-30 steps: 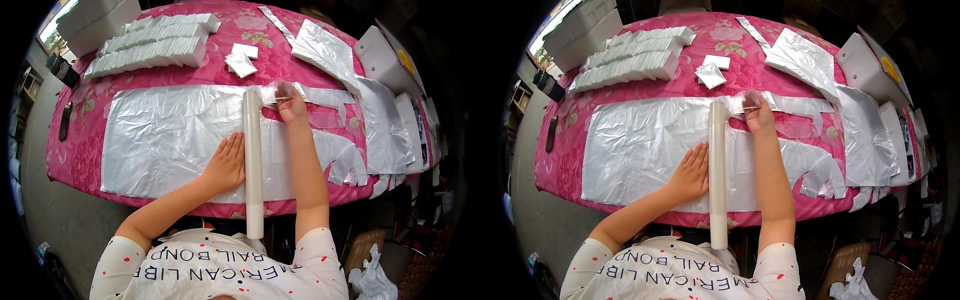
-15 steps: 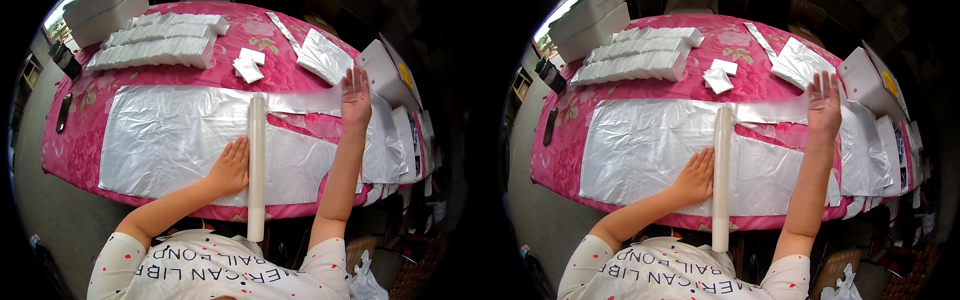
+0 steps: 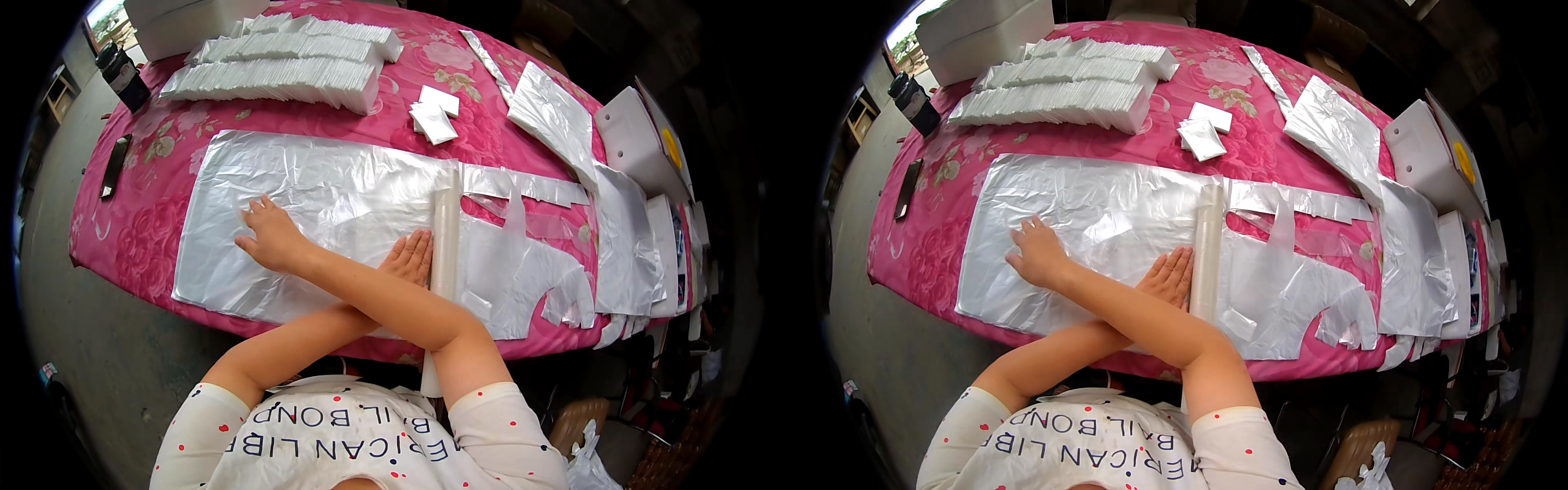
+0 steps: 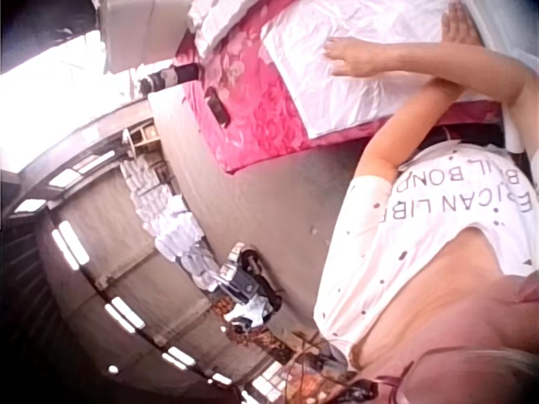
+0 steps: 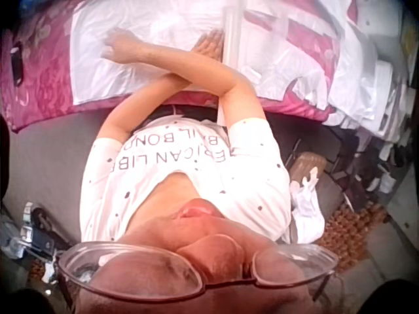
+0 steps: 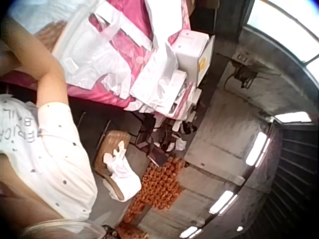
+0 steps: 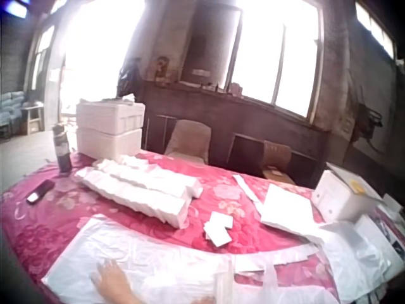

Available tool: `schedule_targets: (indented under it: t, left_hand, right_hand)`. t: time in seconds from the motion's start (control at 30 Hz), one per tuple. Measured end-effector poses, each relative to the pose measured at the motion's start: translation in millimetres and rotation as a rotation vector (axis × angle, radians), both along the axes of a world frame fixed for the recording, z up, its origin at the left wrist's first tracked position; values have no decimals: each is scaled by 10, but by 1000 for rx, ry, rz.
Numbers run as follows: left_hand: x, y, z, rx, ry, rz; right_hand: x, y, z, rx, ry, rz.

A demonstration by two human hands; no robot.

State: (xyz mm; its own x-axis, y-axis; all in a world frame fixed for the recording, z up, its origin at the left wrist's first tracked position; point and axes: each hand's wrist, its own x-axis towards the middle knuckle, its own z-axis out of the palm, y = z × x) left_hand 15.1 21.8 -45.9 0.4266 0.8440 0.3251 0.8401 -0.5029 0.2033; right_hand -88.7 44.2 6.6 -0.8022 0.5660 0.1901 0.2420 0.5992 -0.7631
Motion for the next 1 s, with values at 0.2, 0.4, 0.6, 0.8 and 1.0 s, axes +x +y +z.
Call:
schedule_targets:
  t: [0.2,0.4,0.6,0.8,1.0]
  left_hand:
    - [-49,-99,214,-21,-443,-24]
    - [-274,361,422,-156,-845,29]
    - [-98,880,464,-1005,-1696,200]
    - [-324,785,649,-799,-1620,308]
    - [-1322,169,772,-472,-1484,263]
  right_hand:
    - [1081,160,385,50,179,-39]
    - [2597,45,315,240,55,-450]
    - [3057,-175,144,272,-56,-282]
    - [2897,-105,180,436,-268,-114]
    - [1581,-243,194,407,-235,27]
